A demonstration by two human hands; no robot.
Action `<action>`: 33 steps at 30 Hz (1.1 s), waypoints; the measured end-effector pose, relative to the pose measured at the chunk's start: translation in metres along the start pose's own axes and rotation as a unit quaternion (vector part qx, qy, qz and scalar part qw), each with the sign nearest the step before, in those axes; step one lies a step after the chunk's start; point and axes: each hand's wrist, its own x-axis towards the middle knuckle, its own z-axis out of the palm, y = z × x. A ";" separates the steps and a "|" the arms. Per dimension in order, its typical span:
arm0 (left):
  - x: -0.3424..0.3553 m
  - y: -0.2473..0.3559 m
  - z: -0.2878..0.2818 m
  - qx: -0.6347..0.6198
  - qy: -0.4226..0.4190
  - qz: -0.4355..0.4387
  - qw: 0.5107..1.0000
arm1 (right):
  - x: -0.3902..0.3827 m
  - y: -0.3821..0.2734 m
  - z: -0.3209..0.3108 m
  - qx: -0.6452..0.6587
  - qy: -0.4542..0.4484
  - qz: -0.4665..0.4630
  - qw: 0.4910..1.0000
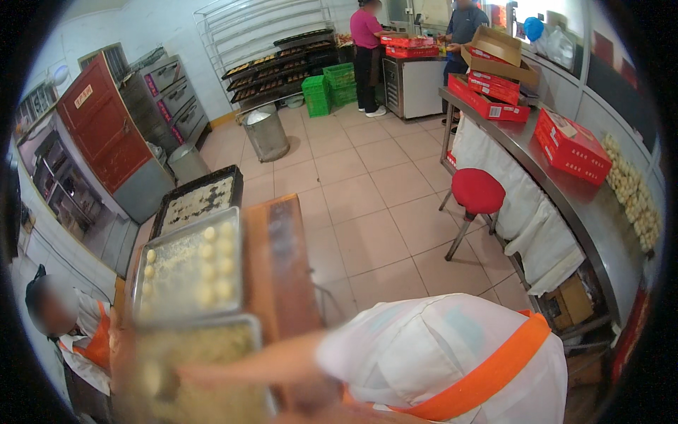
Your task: The person prepares filled dough balls by hand, pinching pieces of dough from a long roll, flattening them, adding filling from a large tray, and placing the finished balls onto a baking sheet.
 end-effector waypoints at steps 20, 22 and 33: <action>-0.044 0.013 -0.096 -0.170 0.125 0.049 0.976 | 0.030 0.027 0.013 0.318 0.004 0.100 0.943; -0.067 0.015 -0.113 -0.284 0.117 0.051 0.950 | 0.030 0.017 -0.013 0.253 0.056 0.092 0.961; -0.038 0.092 -0.080 -0.285 0.152 0.179 0.929 | -0.001 -0.004 -0.006 -0.140 -0.020 0.060 0.988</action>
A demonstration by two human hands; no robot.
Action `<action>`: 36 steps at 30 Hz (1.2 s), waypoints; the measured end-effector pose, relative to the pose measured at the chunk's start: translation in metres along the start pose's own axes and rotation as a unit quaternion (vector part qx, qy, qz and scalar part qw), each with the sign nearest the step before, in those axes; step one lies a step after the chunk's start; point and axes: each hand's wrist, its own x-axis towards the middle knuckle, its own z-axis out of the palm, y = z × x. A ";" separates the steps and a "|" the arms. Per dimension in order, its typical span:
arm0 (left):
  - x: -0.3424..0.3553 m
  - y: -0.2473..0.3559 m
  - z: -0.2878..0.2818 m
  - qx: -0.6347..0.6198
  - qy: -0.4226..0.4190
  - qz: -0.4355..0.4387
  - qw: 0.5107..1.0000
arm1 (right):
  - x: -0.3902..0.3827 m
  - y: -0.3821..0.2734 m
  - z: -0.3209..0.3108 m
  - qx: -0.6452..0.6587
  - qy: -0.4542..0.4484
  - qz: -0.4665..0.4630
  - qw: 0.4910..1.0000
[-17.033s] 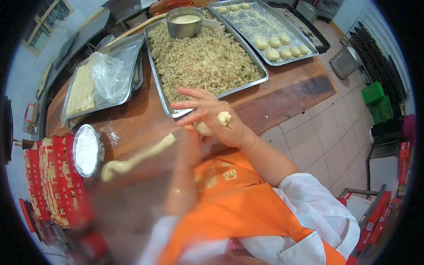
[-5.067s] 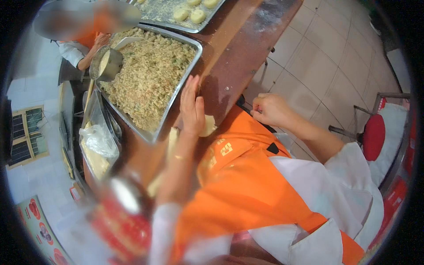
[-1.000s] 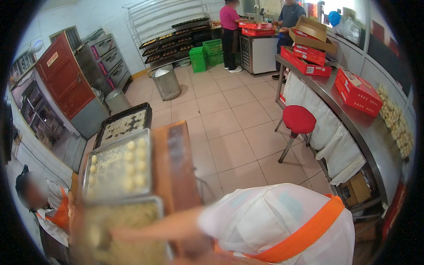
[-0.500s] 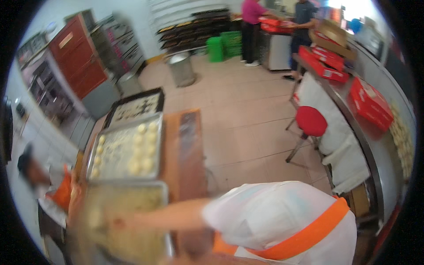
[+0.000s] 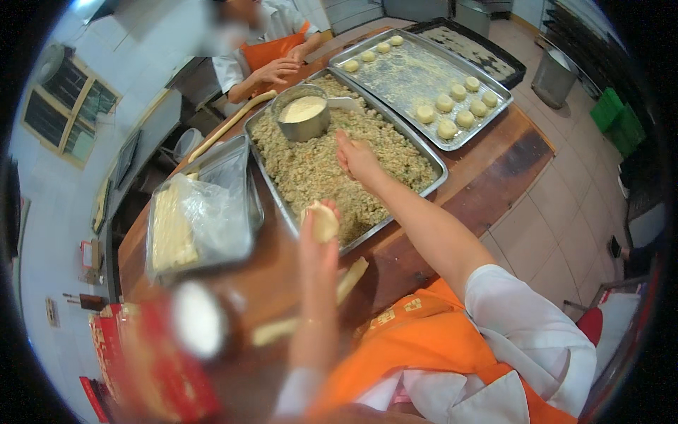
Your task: The person prepares filled dough balls by hand, pinching pieces of dough from a long roll, flattening them, adding filling from a large tray, and placing the finished balls onto a baking sheet.
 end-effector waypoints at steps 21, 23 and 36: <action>0.039 -0.021 0.012 0.051 -0.056 0.078 0.994 | -0.065 -0.011 0.017 -0.373 -0.084 -0.252 0.889; 0.036 -0.022 0.013 0.079 -0.064 0.102 0.990 | -0.066 -0.006 0.015 -0.387 -0.080 -0.316 0.862; 0.016 0.024 0.010 0.002 -0.226 0.043 0.973 | -0.091 -0.040 0.024 -0.267 -0.098 -0.144 0.948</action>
